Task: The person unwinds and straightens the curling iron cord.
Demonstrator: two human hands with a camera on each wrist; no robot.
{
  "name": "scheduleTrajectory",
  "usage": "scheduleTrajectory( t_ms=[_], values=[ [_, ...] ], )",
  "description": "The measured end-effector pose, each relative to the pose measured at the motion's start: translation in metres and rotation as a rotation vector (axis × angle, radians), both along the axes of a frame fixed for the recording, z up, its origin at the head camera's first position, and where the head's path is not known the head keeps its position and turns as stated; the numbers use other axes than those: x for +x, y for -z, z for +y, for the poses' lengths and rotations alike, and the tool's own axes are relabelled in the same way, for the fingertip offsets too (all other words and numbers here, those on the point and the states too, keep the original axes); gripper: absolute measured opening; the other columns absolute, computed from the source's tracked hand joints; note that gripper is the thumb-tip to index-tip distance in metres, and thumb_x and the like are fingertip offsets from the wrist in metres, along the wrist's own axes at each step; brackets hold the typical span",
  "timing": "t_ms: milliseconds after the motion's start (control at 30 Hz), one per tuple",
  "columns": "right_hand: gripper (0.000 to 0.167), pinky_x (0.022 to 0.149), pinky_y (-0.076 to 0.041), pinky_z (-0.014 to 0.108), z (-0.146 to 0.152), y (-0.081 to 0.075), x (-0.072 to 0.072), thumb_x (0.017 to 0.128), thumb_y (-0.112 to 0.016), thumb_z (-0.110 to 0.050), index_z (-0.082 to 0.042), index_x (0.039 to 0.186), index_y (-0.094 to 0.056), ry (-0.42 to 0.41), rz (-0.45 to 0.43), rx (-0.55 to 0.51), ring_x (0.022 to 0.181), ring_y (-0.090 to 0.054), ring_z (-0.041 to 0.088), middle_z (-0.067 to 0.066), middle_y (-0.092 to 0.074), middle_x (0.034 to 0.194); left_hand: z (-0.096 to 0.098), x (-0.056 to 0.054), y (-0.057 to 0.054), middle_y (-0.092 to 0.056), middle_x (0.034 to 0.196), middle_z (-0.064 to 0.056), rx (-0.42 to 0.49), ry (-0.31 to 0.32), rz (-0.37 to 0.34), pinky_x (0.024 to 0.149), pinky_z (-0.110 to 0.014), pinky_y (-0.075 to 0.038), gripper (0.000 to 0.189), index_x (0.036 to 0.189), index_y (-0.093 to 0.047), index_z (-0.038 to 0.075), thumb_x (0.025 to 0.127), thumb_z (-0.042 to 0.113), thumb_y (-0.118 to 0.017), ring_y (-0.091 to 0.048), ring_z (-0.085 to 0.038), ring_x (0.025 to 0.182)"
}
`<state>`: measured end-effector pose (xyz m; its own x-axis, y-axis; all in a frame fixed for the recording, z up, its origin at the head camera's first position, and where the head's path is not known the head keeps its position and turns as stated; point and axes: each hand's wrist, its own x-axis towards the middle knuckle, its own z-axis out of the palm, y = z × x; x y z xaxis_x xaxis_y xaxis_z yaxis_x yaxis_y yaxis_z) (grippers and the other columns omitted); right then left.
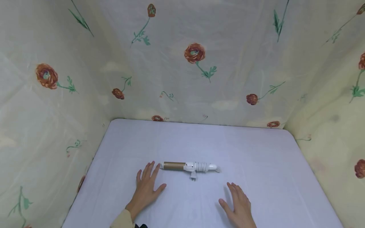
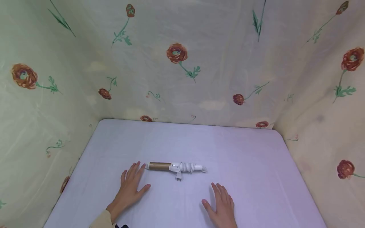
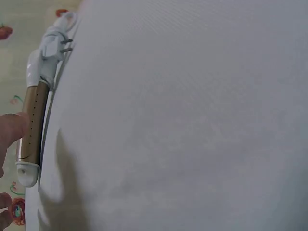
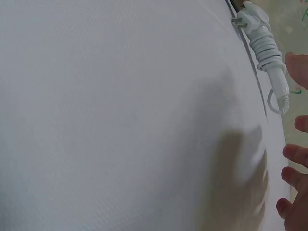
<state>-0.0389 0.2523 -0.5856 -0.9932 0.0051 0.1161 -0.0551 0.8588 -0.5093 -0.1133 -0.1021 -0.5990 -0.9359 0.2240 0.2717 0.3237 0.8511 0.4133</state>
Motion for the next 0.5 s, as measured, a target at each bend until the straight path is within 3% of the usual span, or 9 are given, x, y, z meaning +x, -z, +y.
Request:
scheduleTrajectory(
  t_ms=[267, 500],
  values=[
    [0.057, 0.085, -0.034, 0.071, -0.009, 0.011, 0.005, 0.088, -0.066, -0.031, -0.004, 0.133, -0.046, -0.045, 0.068, 0.014, 0.122, -0.043, 0.043, 0.022, -0.048, 0.132, 0.022, -0.023, 0.001, -0.041, 0.145, -0.011, -0.039, 0.064, 0.049, 0.106, -0.057, -0.024, 0.064, 0.143, -0.039, 0.014, 0.086, 0.022, -0.066, -0.033, -0.029, 0.137],
    [0.053, 0.087, -0.034, 0.068, -0.016, 0.010, 0.005, 0.087, -0.068, -0.029, -0.008, 0.131, -0.049, -0.045, 0.082, 0.011, 0.121, -0.045, 0.040, 0.018, -0.050, 0.131, 0.037, -0.041, 0.001, -0.046, 0.141, -0.008, -0.058, 0.149, 0.071, 0.109, -0.054, -0.024, 0.060, 0.142, -0.041, 0.015, 0.087, 0.025, -0.065, -0.036, -0.027, 0.136]
  ],
)
